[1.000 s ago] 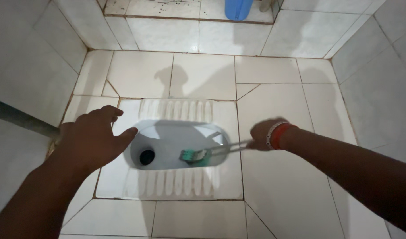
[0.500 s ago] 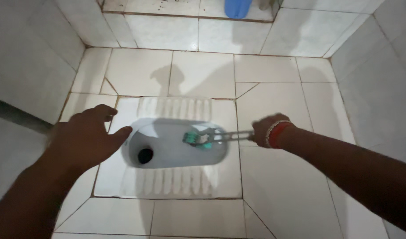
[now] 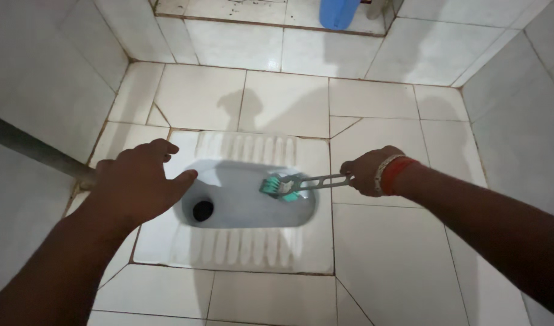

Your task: The person cleans a squat toilet by scrubbing the inside of the toilet bowl using a brush.

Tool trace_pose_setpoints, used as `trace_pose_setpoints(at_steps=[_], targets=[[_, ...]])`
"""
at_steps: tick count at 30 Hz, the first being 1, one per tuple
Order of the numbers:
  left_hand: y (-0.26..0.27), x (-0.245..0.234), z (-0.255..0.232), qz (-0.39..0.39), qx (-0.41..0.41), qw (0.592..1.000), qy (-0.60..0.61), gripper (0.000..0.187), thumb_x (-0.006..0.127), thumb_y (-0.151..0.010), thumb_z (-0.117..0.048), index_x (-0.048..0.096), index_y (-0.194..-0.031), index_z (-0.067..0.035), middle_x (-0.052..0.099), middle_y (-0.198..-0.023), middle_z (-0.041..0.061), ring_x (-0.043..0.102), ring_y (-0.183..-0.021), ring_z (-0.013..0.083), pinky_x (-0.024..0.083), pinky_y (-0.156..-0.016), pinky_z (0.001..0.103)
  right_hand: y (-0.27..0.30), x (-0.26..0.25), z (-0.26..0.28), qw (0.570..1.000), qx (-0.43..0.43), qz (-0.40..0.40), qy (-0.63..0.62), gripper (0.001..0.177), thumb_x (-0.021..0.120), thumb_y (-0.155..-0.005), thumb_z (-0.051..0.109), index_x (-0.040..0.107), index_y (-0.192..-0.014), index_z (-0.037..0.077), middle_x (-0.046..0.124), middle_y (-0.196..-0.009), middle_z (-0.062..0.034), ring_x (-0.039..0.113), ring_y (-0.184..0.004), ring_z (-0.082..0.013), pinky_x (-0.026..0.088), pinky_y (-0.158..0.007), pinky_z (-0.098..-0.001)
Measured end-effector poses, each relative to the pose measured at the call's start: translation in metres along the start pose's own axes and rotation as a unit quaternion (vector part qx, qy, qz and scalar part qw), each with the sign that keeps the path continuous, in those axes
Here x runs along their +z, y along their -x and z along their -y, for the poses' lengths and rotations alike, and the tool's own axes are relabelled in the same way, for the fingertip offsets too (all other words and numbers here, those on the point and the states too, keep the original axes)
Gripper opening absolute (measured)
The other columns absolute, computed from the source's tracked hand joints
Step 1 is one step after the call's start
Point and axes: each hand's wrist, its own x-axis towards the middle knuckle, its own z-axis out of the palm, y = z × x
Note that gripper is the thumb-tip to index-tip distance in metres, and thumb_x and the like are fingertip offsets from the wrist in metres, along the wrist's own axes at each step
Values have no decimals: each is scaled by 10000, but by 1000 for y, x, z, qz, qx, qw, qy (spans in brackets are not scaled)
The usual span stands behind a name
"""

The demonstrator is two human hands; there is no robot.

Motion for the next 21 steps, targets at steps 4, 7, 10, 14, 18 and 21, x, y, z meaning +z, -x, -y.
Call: trace_pose_setpoints(at_steps=[4,7,10,14,18,21], targets=[[-1,0,1,-13,9,1000,16,693,659,-882,-587,562,-1425,-168,779,-1099,81,690,-1157,285,433,-1078,558,17,-14,1,999,9,-2,34,365,499,-1039,347,578,-1389,278,762,-1063,-10,737,-976,-207,579,-853,-404],[-3,1,3,-10,7,1000,8,685,653,-884,-586,558,-1425,-177,776,-1102,76,677,-1171,281,436,-1071,555,30,-28,2,996,-19,-21,82,273,568,-1006,326,691,-1234,242,746,-1042,-8,725,-978,-205,575,-852,-402],[-2,4,3,-8,9,1000,0,687,649,-884,-587,553,-1426,-175,768,-1112,77,681,-1164,280,454,-1056,539,25,-30,12,993,-24,36,107,215,613,-982,266,746,-1129,183,769,-981,-16,741,-955,-186,585,-839,-399],[-1,2,-1,-5,15,1000,8,681,648,-882,-580,560,-1418,-169,761,-1107,80,682,-1163,274,482,-1031,523,-7,12,42,994,-93,-39,48,249,555,-1032,294,683,-1193,154,770,-1035,-92,748,-926,-237,594,-818,-427],[2,2,2,11,6,1000,4,683,641,-893,-576,548,-1433,-168,762,-1103,81,715,-1123,274,456,-1072,544,-32,39,48,991,-109,-51,-50,335,538,-1023,316,595,-1334,208,728,-1122,-103,702,-967,-265,586,-821,-452],[4,2,9,15,-6,1000,6,690,648,-893,-572,546,-1439,-162,796,-1045,101,710,-1121,282,423,-1126,560,-28,15,37,991,-101,73,-50,314,508,-1044,296,714,-1177,100,743,-1064,-108,707,-877,-227,589,-810,-431]])
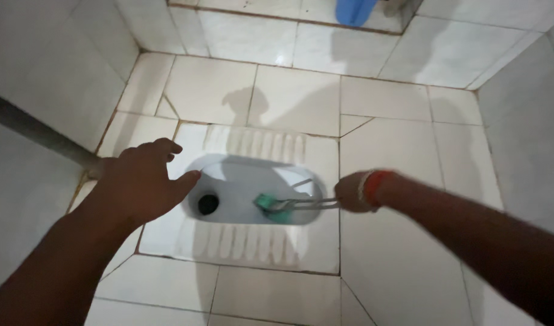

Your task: The person cleans a squat toilet by scrubbing the inside of the toilet bowl using a brush.

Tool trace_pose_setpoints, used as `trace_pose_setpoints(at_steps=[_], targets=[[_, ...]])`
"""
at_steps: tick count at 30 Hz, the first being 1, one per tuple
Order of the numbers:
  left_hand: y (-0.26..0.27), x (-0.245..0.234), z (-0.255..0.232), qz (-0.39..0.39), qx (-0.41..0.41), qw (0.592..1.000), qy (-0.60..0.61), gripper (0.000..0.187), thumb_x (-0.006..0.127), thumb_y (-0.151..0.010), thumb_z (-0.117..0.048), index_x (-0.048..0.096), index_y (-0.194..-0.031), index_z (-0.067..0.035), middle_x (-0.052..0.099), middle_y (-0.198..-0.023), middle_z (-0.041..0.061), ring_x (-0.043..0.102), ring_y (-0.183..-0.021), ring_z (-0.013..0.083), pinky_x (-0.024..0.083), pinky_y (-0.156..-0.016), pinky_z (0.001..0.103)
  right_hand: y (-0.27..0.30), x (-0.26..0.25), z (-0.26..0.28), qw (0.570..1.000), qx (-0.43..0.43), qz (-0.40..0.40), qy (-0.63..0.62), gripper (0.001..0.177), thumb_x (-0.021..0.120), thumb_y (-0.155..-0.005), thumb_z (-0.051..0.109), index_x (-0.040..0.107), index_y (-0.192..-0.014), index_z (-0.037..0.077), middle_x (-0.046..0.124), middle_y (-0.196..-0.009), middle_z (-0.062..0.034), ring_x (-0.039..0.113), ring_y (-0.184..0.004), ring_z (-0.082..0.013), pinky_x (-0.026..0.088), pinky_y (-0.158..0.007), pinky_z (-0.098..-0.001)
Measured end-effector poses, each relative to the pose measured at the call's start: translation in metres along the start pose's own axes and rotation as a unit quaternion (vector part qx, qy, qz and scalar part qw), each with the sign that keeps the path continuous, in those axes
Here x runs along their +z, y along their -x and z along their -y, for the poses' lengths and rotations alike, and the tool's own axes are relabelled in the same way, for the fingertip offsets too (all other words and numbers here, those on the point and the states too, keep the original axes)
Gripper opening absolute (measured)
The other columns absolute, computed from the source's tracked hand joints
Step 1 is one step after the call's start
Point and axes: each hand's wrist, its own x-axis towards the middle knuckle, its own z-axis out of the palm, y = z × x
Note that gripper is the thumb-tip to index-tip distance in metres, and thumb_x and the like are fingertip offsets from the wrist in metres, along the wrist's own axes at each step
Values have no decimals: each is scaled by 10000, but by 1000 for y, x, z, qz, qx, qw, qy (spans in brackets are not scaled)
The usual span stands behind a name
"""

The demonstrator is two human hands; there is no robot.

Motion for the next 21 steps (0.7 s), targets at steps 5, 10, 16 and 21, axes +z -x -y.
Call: trace_pose_setpoints(at_steps=[5,10,16,21], targets=[[2,-3,2,19,-29,999,-10,678,631,-939,-544,498,-1495,-179,764,-1108,59,643,-1191,288,408,-1070,635,22,-39,-24,994,33,28,101,337,516,-1021,271,780,-1079,70,772,-991,-105,697,-822,-226,584,-781,-420],[1,1,-4,-8,22,1000,14,688,660,-884,-551,533,-1438,-162,770,-1092,77,685,-1153,287,428,-1092,547,-24,6,-11,996,-29,-74,32,294,533,-1008,338,673,-1238,218,719,-1200,-57,681,-1095,-265,539,-959,-468],[3,8,3,-30,33,999,28,664,673,-868,-535,551,-1408,-167,747,-1114,90,671,-1155,300,446,-1051,529,-25,6,7,997,-66,34,29,350,521,-1045,306,703,-1168,34,746,-1091,-126,764,-928,-259,643,-813,-435],[0,9,11,-35,34,999,20,680,676,-875,-561,557,-1403,-150,720,-1140,111,681,-1131,323,476,-1021,534,17,-46,-13,991,42,36,118,358,530,-1048,362,737,-1166,93,764,-1033,-97,720,-821,-211,590,-726,-389]])
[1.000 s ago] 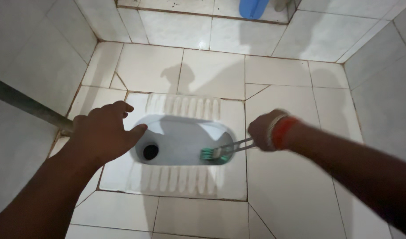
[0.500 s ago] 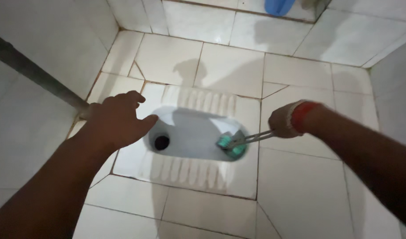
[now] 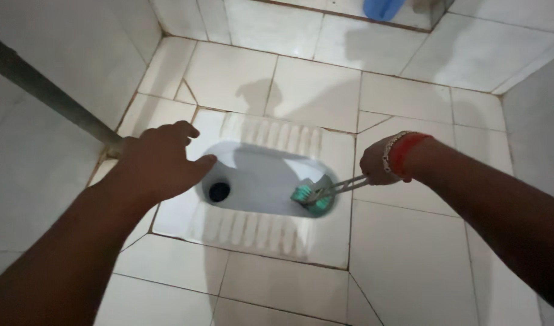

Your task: The person cleans a squat toilet by scrubbing the inside of the toilet bowl using a brush.

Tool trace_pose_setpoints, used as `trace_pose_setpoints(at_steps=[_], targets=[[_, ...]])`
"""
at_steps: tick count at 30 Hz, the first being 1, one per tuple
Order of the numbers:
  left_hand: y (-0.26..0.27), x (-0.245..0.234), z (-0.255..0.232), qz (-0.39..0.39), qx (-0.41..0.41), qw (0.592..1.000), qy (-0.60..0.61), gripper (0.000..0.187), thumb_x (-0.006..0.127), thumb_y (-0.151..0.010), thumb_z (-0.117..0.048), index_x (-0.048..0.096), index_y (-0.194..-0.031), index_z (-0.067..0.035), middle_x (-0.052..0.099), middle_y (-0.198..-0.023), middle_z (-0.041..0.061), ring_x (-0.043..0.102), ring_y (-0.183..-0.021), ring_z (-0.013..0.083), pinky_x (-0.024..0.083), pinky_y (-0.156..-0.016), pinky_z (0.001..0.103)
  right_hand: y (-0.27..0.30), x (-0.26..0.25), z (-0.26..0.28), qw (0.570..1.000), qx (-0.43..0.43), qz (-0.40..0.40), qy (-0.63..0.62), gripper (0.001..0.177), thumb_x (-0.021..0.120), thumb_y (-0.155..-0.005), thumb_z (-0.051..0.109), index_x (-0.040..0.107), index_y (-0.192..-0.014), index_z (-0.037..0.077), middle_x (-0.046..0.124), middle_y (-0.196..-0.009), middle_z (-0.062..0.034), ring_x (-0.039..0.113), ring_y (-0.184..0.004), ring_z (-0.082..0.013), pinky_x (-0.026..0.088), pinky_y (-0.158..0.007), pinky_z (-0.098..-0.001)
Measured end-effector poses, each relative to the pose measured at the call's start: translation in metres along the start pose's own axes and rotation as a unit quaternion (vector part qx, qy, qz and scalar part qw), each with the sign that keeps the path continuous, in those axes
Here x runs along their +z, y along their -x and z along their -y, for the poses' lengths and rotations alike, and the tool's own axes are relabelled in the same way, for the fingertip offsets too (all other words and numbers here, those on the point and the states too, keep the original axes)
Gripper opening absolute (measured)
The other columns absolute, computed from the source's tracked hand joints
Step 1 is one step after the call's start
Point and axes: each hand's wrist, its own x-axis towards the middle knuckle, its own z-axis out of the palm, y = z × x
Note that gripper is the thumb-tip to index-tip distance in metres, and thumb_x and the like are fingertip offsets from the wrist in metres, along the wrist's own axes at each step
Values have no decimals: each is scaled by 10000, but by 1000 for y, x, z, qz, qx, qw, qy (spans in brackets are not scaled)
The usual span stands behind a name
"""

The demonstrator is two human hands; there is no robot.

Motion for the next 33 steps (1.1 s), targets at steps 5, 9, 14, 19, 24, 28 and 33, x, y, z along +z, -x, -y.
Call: trace_pose_setpoints(at_steps=[5,9,14,19,24,28,33], targets=[[5,0,2,3,-2,1000,7,706,676,-871,-546,547,-1430,-135,807,-985,125,683,-1151,305,519,-1015,522,-37,48,25,986,-83,-139,-42,394,573,-1000,411,611,-1370,282,675,-1302,-27,636,-1159,-254,511,-951,-476],[8,-6,-5,-3,-9,1000,-20,707,676,-864,-560,547,-1428,-153,780,-1042,93,678,-1153,310,478,-1045,580,-38,52,28,977,-65,49,-198,485,545,-1027,412,498,-1490,275,553,-1437,-14,735,-1088,-243,602,-911,-436],[15,-12,-4,-9,-19,1000,-24,672,653,-881,-562,556,-1425,-180,767,-1133,87,659,-1198,297,464,-1082,591,-20,9,-11,999,11,9,-42,382,548,-1023,333,691,-1345,187,768,-1242,-87,722,-872,-197,634,-814,-387],[11,-15,-4,25,-40,999,-17,699,665,-891,-555,529,-1459,-169,711,-1243,120,669,-1194,314,545,-1010,534,-11,33,19,982,-69,14,-175,422,553,-1026,327,548,-1435,225,634,-1330,-13,722,-1014,-209,620,-876,-408],[14,-15,-3,36,-60,998,-6,705,656,-904,-552,522,-1480,-168,727,-1238,123,702,-1163,320,573,-991,513,-18,32,8,994,-25,5,-107,389,516,-1032,403,600,-1398,303,679,-1285,2,712,-1072,-210,585,-949,-433],[15,-21,-9,21,-38,999,-31,698,647,-904,-572,527,-1471,-181,743,-1212,108,690,-1179,311,499,-1070,535,-57,53,-1,989,-34,-131,-53,396,543,-1015,371,611,-1387,254,728,-1269,-30,688,-1125,-253,558,-970,-459],[14,-20,-15,47,-60,995,-59,704,628,-905,-579,481,-1493,-221,694,-1291,61,670,-1212,286,452,-1103,576,-88,107,41,968,-194,-156,18,344,510,-1046,322,640,-1334,187,623,-1376,-56,667,-1147,-295,548,-967,-480]])
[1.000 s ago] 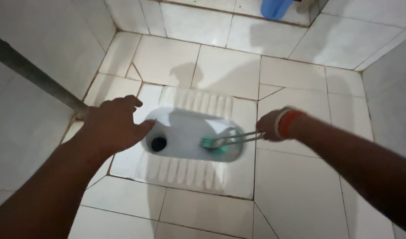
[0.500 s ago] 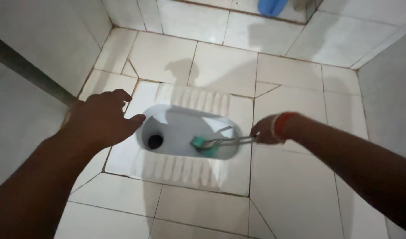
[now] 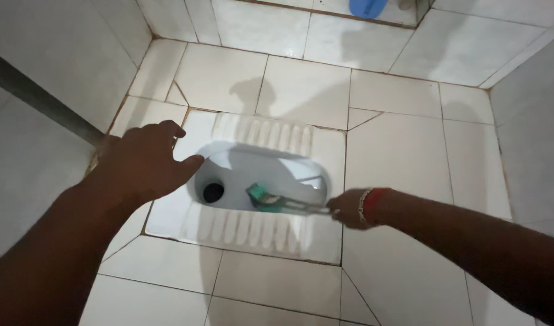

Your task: The person cleans a squat toilet by scrubbing the inside of the toilet bowl using a brush.

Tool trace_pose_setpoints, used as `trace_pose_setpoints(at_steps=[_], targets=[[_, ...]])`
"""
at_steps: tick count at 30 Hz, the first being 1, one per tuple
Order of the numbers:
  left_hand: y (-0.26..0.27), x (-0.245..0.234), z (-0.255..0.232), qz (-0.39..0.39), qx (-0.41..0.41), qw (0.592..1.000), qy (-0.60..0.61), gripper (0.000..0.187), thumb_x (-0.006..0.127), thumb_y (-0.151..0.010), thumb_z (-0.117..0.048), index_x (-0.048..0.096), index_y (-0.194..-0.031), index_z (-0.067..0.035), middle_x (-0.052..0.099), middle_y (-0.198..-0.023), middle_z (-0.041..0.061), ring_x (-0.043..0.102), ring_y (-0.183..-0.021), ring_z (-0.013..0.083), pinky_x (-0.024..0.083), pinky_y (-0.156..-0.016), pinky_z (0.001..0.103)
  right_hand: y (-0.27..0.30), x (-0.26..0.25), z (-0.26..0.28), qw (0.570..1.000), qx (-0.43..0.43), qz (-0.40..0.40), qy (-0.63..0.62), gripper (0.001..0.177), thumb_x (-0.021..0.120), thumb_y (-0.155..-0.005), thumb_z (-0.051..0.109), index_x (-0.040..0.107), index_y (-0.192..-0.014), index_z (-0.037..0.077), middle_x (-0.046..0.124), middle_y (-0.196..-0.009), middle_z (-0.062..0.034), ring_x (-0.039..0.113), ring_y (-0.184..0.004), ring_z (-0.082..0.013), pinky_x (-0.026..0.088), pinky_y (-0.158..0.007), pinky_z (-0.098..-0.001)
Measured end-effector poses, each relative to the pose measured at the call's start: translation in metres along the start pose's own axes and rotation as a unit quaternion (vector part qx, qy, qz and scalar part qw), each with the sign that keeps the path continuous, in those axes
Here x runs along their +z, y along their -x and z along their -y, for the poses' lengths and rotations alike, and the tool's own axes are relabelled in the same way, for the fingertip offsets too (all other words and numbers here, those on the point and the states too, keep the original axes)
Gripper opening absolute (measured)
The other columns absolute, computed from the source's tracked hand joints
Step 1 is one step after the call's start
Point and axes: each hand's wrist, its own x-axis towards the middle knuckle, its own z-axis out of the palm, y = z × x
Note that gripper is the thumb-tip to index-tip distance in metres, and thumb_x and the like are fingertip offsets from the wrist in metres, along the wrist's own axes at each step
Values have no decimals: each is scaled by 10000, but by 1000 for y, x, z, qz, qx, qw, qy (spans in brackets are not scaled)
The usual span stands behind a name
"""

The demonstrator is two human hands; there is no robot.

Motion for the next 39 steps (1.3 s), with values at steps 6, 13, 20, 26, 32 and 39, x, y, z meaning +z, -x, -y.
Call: trace_pose_setpoints(at_steps=[6,13,20,26,32,39], targets=[[-6,8,11,-20,24,1000,6,710,625,-921,-586,516,-1487,-172,742,-1252,112,694,-1191,297,501,-1085,510,43,-65,-14,990,99,70,-70,372,464,-1067,350,669,-1309,155,748,-1191,-79,708,-1085,-274,551,-983,-455],[-8,12,3,14,17,1000,4,714,641,-907,-571,502,-1485,-175,714,-1277,103,676,-1215,286,539,-1036,518,52,-53,24,981,156,75,-86,427,484,-1043,395,546,-1453,296,693,-1281,-22,696,-1103,-239,569,-980,-440],[-21,20,16,-30,50,998,7,696,665,-883,-570,564,-1425,-144,698,-1298,111,689,-1185,310,554,-1010,481,50,-68,-19,970,152,84,-170,418,498,-1029,444,610,-1421,358,712,-1296,-34,695,-1079,-206,545,-953,-414],[-16,16,8,-4,15,1000,19,709,664,-880,-572,524,-1454,-180,709,-1259,95,672,-1187,288,530,-1018,518,46,-53,3,971,210,25,-107,478,447,-1065,425,445,-1536,349,725,-1226,-85,722,-1034,-243,605,-892,-435],[-15,15,17,-6,12,1000,-2,709,635,-895,-597,545,-1461,-180,764,-1224,92,706,-1193,278,535,-1051,491,37,-42,-16,988,35,-30,-149,370,520,-1061,470,639,-1380,327,776,-1156,-4,713,-989,-197,524,-858,-417],[-17,19,16,-14,26,1000,1,708,651,-892,-606,548,-1432,-160,696,-1273,97,673,-1178,295,517,-1002,509,35,-33,-8,960,178,122,-181,498,462,-1076,392,432,-1572,386,722,-1162,-133,616,-835,-219,540,-720,-395]])
